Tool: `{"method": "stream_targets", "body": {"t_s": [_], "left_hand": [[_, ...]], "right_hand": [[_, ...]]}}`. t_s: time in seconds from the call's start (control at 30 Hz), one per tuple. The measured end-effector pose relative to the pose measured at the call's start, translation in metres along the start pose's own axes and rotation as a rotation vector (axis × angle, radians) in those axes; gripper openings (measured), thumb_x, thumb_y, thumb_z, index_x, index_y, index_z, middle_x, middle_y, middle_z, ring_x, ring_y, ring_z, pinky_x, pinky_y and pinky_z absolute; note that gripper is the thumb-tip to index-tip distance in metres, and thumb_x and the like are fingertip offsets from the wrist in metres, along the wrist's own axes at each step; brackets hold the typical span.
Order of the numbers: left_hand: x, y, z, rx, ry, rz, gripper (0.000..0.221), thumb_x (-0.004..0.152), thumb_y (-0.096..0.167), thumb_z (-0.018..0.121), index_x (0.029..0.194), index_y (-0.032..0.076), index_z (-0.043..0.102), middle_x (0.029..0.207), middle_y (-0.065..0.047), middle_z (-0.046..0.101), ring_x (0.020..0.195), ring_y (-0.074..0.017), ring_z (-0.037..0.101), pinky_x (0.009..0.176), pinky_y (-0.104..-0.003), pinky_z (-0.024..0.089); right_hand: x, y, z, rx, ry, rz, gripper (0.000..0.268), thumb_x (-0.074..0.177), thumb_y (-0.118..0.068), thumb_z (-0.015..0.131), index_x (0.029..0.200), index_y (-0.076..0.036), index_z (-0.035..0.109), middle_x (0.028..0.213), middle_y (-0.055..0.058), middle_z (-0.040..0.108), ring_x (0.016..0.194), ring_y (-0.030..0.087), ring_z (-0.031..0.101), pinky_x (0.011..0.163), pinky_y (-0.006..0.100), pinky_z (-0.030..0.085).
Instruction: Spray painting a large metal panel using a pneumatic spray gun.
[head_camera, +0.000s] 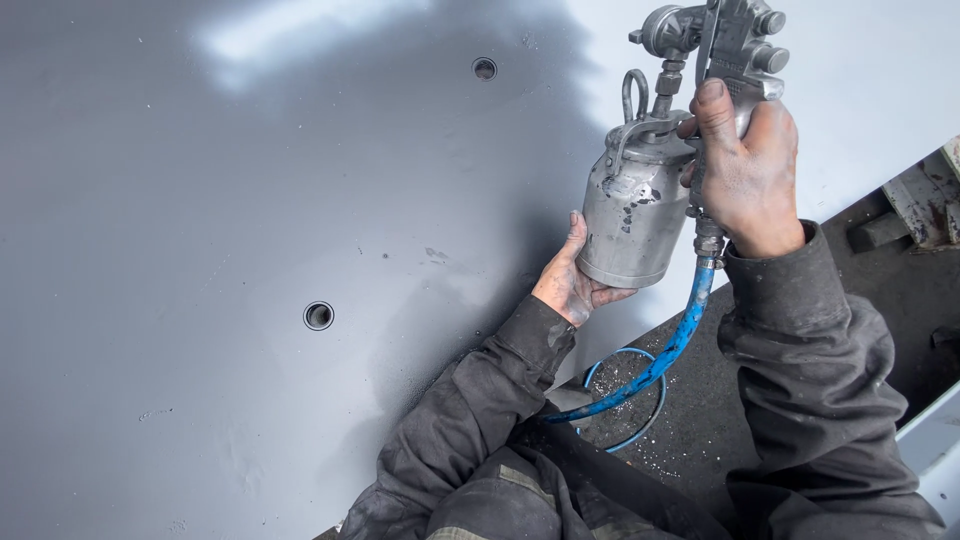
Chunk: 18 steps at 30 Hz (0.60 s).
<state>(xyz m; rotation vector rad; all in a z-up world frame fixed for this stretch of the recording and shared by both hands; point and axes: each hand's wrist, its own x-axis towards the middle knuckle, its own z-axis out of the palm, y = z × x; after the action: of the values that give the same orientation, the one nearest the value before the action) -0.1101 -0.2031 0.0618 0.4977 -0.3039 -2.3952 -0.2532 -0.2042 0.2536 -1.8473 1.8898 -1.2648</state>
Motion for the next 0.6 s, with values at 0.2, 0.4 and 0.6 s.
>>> {"method": "stream_targets", "body": {"t_s": [0.2, 0.4, 0.6], "left_hand": [[-0.025, 0.014, -0.018, -0.068, 0.017, 0.068, 0.086, 0.093, 0.066, 0.056, 0.148, 0.002, 0.041, 0.130, -0.028, 0.061, 0.100, -0.0378, 0.071, 0.078, -0.043, 0.065], [-0.065, 0.027, -0.034, -0.146, 0.003, 0.185, 0.082, 0.097, 0.064, 0.052, 0.149, 0.001, 0.042, 0.131, -0.027, 0.062, 0.106, -0.0362, 0.070, 0.083, -0.042, 0.064], [-0.132, 0.044, -0.013, -0.229, 0.227, 0.243, 0.072, 0.095, 0.066, 0.054, 0.136, 0.007, 0.052, 0.127, -0.021, 0.068, 0.107, -0.0353, 0.070, 0.087, -0.047, 0.062]], "right_hand": [[0.006, -0.021, 0.032, 0.035, -0.070, 0.012, 0.054, 0.119, -0.044, 0.051, 0.101, 0.006, 0.062, 0.082, 0.012, 0.067, 0.054, 0.016, 0.055, 0.048, 0.029, 0.048], [0.005, -0.060, 0.065, 0.126, -0.205, -0.018, 0.045, 0.116, -0.035, 0.052, 0.103, 0.006, 0.063, 0.084, 0.011, 0.068, 0.052, 0.015, 0.056, 0.047, 0.028, 0.047], [-0.008, -0.107, 0.094, 0.214, -0.352, -0.053, 0.043, 0.112, -0.035, 0.057, 0.090, 0.000, 0.067, 0.062, 0.011, 0.061, 0.049, 0.019, 0.061, 0.053, 0.032, 0.051]]}}
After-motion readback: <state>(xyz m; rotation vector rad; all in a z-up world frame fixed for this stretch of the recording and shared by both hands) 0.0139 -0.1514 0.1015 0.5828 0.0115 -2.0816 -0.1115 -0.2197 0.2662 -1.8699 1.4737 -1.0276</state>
